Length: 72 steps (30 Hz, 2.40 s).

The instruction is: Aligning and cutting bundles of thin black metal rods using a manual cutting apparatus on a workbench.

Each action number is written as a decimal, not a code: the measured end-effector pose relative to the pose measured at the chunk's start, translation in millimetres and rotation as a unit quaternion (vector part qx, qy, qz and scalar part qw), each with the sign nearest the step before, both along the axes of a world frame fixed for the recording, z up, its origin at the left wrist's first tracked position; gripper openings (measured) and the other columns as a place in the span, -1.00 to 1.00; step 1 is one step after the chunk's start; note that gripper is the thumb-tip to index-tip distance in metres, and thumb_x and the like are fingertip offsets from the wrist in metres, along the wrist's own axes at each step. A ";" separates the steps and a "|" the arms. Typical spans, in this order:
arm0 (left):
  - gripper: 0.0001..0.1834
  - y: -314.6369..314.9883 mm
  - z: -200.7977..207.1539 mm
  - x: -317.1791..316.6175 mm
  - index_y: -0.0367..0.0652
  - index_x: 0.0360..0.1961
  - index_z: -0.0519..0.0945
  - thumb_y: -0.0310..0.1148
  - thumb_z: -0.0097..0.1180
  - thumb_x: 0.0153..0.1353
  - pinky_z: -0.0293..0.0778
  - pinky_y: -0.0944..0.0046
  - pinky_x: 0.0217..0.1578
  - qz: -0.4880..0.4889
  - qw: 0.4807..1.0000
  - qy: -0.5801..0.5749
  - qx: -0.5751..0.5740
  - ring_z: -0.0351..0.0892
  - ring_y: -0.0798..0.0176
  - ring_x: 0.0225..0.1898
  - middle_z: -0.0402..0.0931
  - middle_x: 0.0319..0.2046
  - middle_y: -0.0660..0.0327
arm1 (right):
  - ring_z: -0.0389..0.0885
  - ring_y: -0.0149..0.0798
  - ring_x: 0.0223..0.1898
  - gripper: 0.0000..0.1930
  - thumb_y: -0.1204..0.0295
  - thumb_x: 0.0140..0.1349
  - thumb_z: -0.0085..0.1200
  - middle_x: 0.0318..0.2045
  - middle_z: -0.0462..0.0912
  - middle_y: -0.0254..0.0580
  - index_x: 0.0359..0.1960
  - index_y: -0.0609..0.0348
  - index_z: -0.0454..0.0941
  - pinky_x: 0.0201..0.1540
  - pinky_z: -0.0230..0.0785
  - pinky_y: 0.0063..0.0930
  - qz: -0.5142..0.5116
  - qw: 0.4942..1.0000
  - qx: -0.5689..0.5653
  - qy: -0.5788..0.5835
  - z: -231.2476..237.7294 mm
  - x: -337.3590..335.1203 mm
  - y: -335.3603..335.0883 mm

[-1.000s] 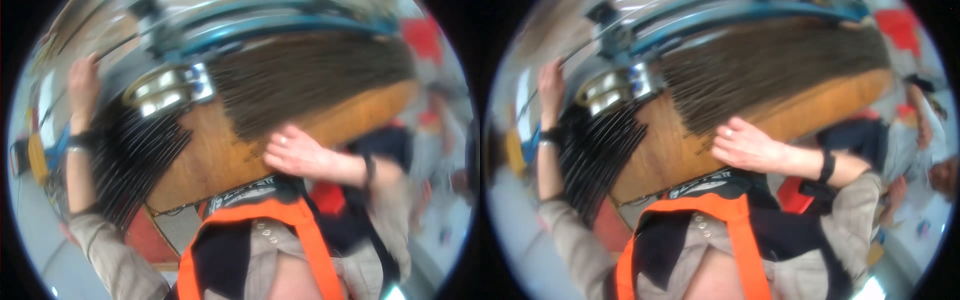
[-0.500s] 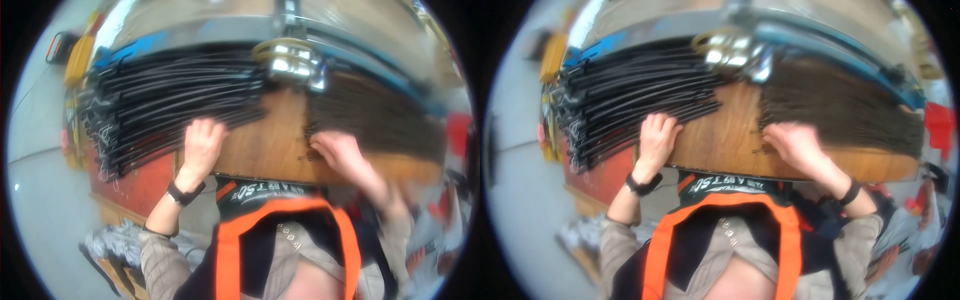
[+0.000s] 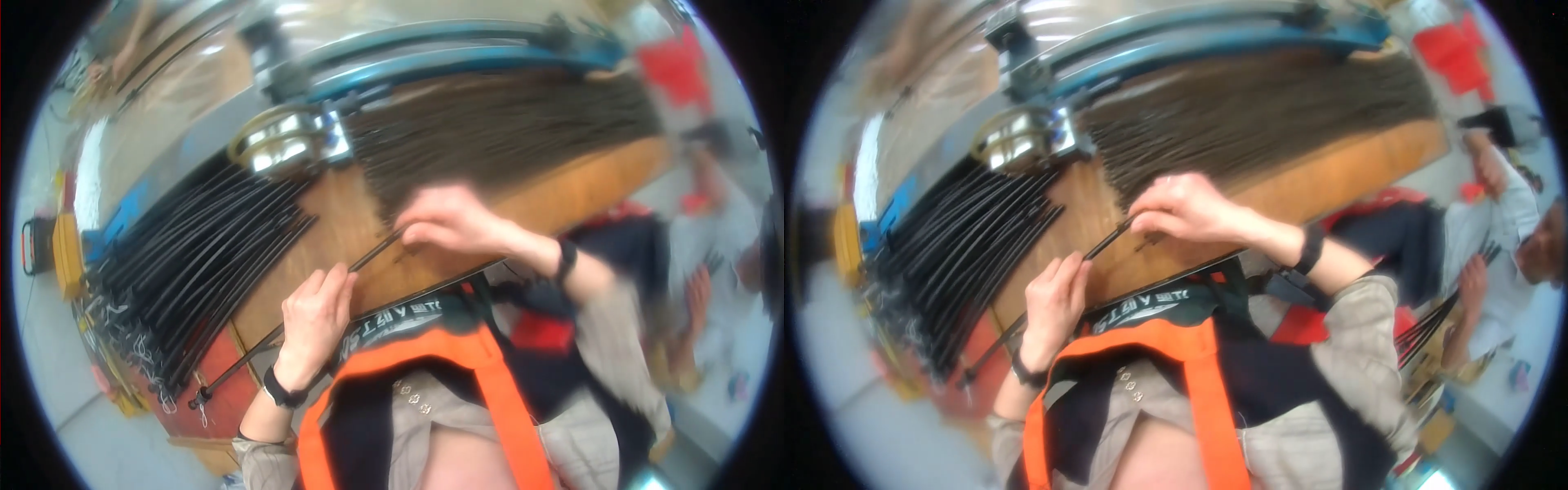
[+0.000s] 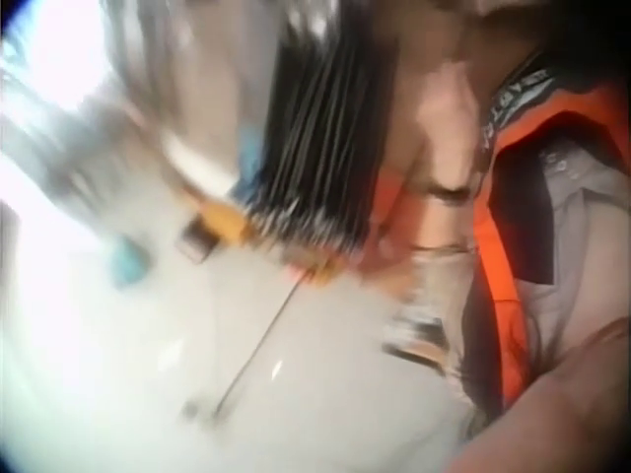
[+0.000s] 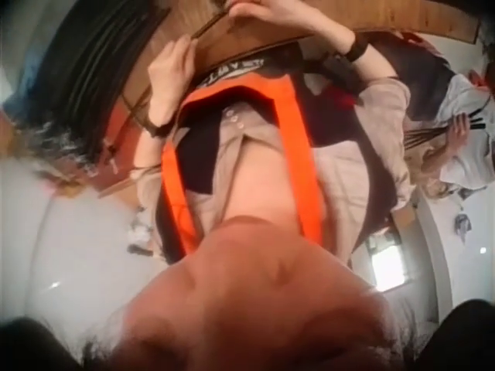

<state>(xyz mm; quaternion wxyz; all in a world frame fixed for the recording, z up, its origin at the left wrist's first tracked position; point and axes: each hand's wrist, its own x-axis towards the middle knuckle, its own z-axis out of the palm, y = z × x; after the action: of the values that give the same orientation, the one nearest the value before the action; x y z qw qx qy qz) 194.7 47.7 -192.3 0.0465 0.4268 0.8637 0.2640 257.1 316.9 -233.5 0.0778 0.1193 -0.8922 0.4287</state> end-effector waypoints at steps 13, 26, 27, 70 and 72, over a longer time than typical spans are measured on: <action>-0.64 68.1 76.1 -55.9 -0.24 0.02 0.56 -0.54 0.15 0.15 0.44 0.06 -0.42 -0.198 0.959 0.175 -0.101 0.47 -0.02 -0.39 0.40 -0.43 0.03 | 0.62 -0.14 -0.38 -0.61 0.28 0.07 0.29 -0.46 0.65 -0.27 -0.03 0.00 0.59 -0.46 0.54 -0.28 -0.061 0.932 0.112 0.339 4.0 12.0 78.0; -0.49 196.4 105.2 -107.7 -0.17 0.13 0.53 -0.63 0.11 0.08 0.43 0.08 -0.39 -0.304 0.914 0.262 -0.050 0.46 0.02 -0.40 0.37 -0.47 0.08 | 0.64 -0.11 -0.41 -0.53 0.27 0.06 0.38 -0.44 0.64 -0.16 0.03 0.07 0.60 -0.34 0.51 -0.27 -0.229 0.912 0.171 0.293 41.3 10.1 194.4; -0.49 198.3 104.5 -106.8 -0.16 0.13 0.53 -0.63 0.11 0.08 0.43 0.08 -0.39 -0.314 0.915 0.250 -0.048 0.46 0.02 -0.40 0.36 -0.48 0.09 | 0.63 -0.11 -0.40 -0.54 0.27 0.05 0.39 -0.45 0.64 -0.17 0.01 0.08 0.61 -0.34 0.51 -0.25 -0.159 0.926 0.172 0.296 49.0 5.5 189.0; -0.65 -15.0 118.7 -187.9 -0.21 0.09 0.55 -0.58 0.06 0.27 0.45 0.12 -0.30 -0.032 0.954 0.296 -0.031 0.54 0.01 -0.35 0.51 -0.37 0.04 | 0.49 -0.27 -0.50 -0.86 0.35 0.29 0.16 -0.52 0.52 -0.30 -0.16 0.01 0.66 -0.42 0.36 -0.35 -0.312 0.836 0.244 0.380 34.8 -69.7 94.7; -0.70 -55.0 135.9 -198.9 -0.25 0.07 0.54 -0.56 0.02 0.32 0.47 0.12 -0.24 0.080 0.935 0.346 -0.018 0.56 -0.04 -0.29 0.56 -0.31 -0.01 | 0.57 -0.24 -0.43 -0.87 0.40 0.28 0.16 -0.47 0.59 -0.27 -0.16 0.03 0.66 -0.36 0.38 -0.40 -0.323 0.876 0.212 0.287 22.0 -70.9 106.7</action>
<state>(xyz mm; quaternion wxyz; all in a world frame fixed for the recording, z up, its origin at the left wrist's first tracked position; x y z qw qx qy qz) -4.2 -7.3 -56.4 -0.2687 0.4203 0.8622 0.0878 186.1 423.6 -211.5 0.4375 -0.0442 -0.8891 0.1272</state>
